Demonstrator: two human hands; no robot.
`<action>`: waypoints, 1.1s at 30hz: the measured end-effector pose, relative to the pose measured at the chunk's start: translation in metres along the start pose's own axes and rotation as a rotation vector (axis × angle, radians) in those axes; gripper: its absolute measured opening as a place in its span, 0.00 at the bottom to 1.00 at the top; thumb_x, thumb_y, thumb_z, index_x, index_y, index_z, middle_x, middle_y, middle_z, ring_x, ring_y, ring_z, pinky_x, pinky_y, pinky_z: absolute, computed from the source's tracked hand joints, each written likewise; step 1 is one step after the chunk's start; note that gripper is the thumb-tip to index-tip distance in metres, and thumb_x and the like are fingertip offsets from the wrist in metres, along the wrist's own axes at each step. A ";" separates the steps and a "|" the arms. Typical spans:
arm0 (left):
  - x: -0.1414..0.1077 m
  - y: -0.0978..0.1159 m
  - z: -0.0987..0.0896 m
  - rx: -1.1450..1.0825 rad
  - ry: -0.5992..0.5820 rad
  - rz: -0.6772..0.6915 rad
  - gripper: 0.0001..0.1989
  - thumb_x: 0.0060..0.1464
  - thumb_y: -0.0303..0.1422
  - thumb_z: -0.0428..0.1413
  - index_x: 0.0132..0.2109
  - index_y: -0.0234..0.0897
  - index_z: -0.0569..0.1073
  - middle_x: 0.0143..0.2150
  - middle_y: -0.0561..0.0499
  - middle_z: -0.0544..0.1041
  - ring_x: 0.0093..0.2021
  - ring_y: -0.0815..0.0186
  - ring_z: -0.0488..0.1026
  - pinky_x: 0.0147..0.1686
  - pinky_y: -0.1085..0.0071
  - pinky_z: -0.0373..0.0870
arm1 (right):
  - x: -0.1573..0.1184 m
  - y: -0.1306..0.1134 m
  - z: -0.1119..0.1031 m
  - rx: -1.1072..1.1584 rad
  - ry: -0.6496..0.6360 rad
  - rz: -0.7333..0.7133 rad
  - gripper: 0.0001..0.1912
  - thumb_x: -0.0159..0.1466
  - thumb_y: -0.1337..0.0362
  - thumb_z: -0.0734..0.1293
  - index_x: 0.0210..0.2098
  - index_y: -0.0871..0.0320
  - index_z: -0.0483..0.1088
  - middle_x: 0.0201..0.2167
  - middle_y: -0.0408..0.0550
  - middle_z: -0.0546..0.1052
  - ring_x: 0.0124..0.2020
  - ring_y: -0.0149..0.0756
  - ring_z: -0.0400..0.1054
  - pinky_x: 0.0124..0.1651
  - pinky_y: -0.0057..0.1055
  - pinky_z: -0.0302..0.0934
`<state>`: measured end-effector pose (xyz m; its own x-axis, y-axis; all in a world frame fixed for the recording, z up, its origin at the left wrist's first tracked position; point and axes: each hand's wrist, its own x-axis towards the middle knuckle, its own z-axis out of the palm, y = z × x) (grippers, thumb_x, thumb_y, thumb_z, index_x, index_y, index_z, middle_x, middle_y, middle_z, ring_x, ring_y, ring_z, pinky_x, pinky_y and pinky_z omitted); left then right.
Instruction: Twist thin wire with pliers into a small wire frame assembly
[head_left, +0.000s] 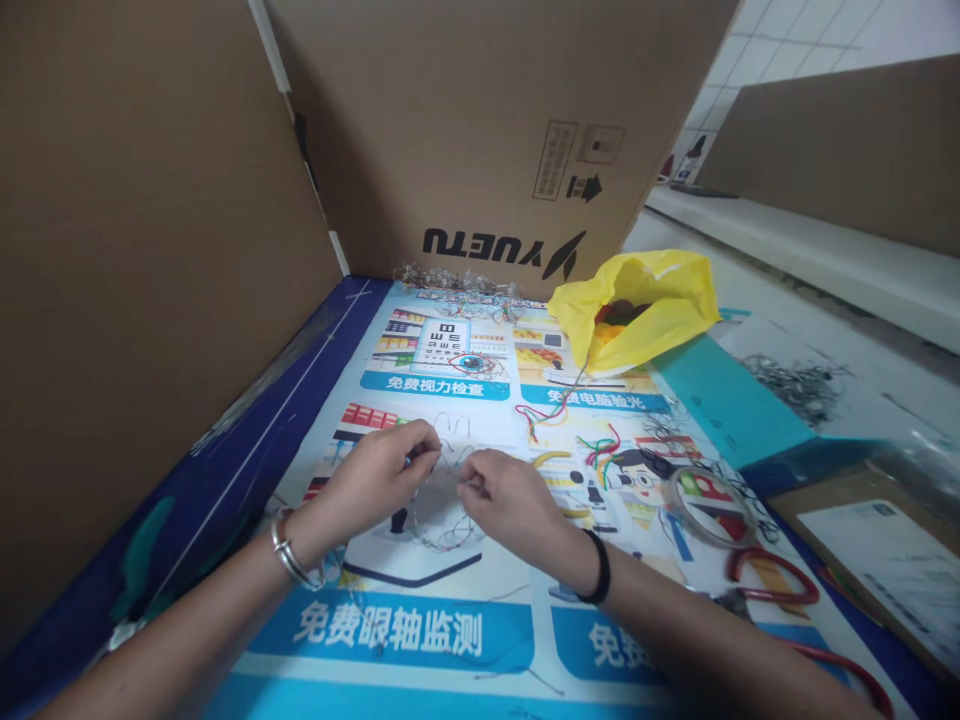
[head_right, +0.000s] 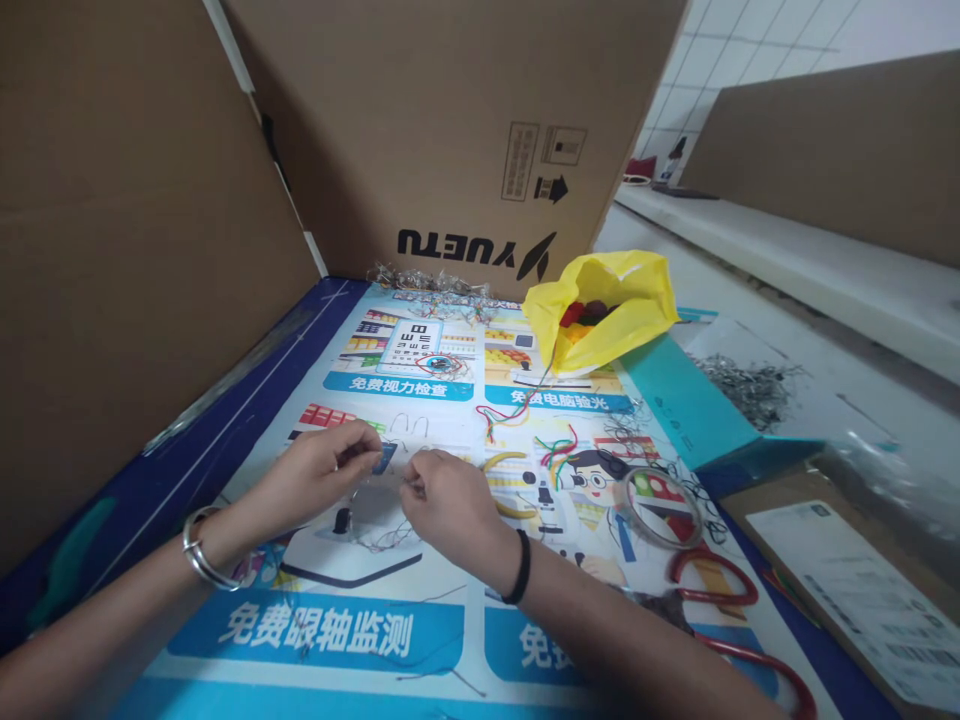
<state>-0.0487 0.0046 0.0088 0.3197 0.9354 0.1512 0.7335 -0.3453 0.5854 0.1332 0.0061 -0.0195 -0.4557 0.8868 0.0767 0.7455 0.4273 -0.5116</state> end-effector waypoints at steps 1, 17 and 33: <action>0.000 0.000 0.000 0.003 -0.002 0.000 0.05 0.54 0.28 0.48 0.32 0.38 0.66 0.26 0.56 0.71 0.27 0.68 0.67 0.27 0.74 0.58 | 0.000 0.000 0.000 0.002 0.006 -0.003 0.02 0.56 0.68 0.61 0.28 0.56 0.65 0.26 0.40 0.70 0.26 0.27 0.60 0.27 0.24 0.46; -0.002 0.004 0.006 0.010 -0.011 0.007 0.05 0.54 0.25 0.47 0.32 0.38 0.64 0.26 0.56 0.69 0.27 0.69 0.66 0.26 0.75 0.57 | 0.000 0.000 0.001 -0.057 0.057 -0.076 0.07 0.56 0.72 0.57 0.30 0.56 0.64 0.28 0.42 0.70 0.30 0.30 0.62 0.32 0.24 0.50; -0.005 0.003 0.014 0.041 0.014 0.048 0.04 0.56 0.27 0.47 0.33 0.37 0.64 0.29 0.54 0.70 0.29 0.68 0.67 0.27 0.74 0.59 | 0.003 0.006 0.004 -0.011 0.070 -0.139 0.09 0.58 0.71 0.58 0.28 0.56 0.68 0.29 0.43 0.72 0.33 0.31 0.65 0.35 0.24 0.53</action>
<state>-0.0399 -0.0026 -0.0010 0.3471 0.9185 0.1893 0.7414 -0.3923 0.5444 0.1345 0.0105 -0.0256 -0.5199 0.8290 0.2062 0.6832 0.5484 -0.4821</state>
